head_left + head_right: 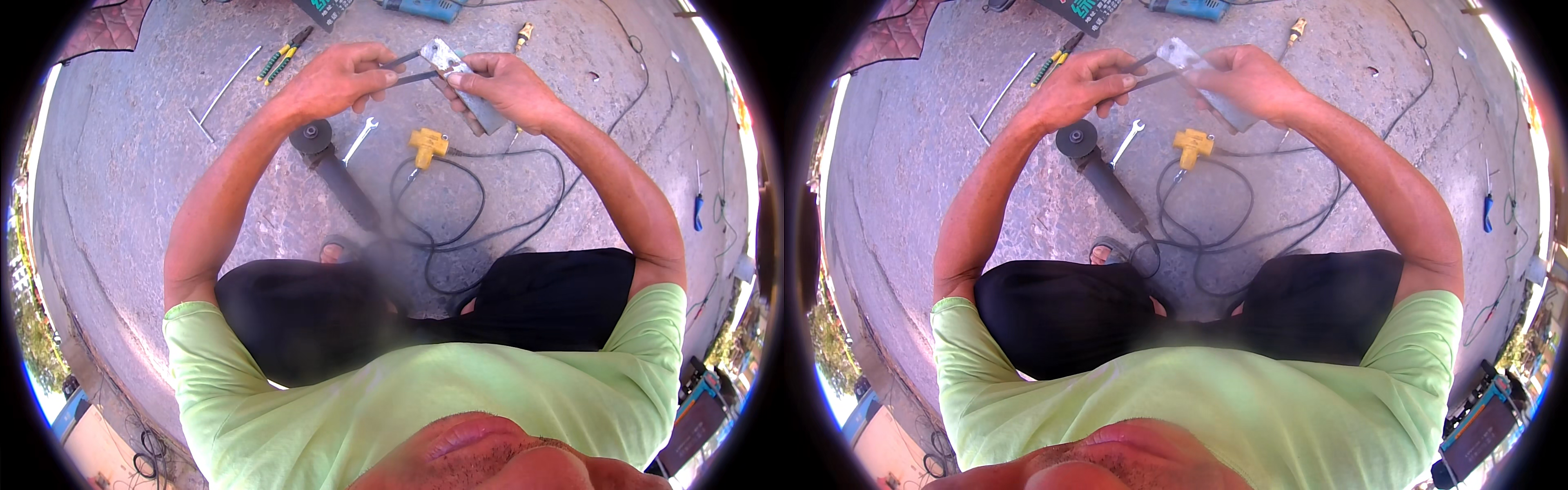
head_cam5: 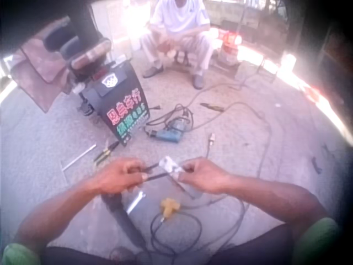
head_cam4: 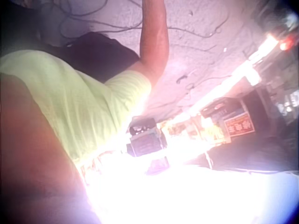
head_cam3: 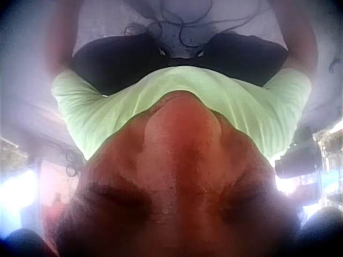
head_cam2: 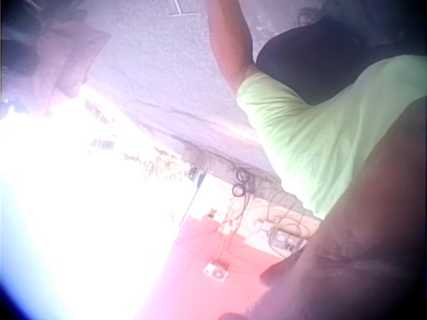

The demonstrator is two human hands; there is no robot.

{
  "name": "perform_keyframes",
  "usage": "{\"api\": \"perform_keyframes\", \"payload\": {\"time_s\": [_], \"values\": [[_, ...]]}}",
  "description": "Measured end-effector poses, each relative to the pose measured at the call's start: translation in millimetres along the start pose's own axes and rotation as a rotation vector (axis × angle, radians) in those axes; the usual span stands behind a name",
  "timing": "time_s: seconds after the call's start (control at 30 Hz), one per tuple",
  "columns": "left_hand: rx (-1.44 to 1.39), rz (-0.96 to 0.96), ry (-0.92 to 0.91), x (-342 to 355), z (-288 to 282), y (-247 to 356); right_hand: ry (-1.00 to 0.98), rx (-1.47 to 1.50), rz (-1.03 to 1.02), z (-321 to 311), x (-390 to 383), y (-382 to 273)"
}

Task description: The person uses an angle grinder to smooth the edges of a metal bicycle fender piece. They then use a screwdriver and a wrench to assemble or adjust a metal bracket onto the fender while sitting on the ground.

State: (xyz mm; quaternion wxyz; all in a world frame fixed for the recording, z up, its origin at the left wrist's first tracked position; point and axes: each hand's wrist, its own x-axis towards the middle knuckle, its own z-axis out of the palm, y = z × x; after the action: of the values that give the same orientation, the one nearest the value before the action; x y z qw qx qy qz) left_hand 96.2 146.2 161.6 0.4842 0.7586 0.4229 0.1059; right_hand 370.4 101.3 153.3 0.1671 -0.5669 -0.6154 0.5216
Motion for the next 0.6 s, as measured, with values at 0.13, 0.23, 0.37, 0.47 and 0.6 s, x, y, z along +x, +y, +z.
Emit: {"api": "perform_keyframes", "payload": {"time_s": [0.13, 0.23, 0.37, 0.47, 0.6], "values": [[-0.011, -0.005, 0.003, -1.6, 0.5, -2.7, 0.033, -0.047, -0.015, 0.9, -0.6, -2.2], [-0.018, -0.009, 0.006, -1.7, 1.2, -1.5, 0.067, 0.006, 0.039, -0.4, -0.5, -4.2], [-0.001, -0.015, 0.006, -1.3, 0.8, -0.1, 0.087, 0.070, 0.083, -1.1, -1.5, -6.5], [-0.004, 0.004, -0.001, -1.2, 0.8, -2.4, 0.102, 0.106, 0.072, 1.2, -3.9, -8.5], [-0.078, 0.002, -0.022, 2.3, 1.5, 0.8, 0.105, 0.146, 0.040, 2.3, 0.2, 0.0]]}}
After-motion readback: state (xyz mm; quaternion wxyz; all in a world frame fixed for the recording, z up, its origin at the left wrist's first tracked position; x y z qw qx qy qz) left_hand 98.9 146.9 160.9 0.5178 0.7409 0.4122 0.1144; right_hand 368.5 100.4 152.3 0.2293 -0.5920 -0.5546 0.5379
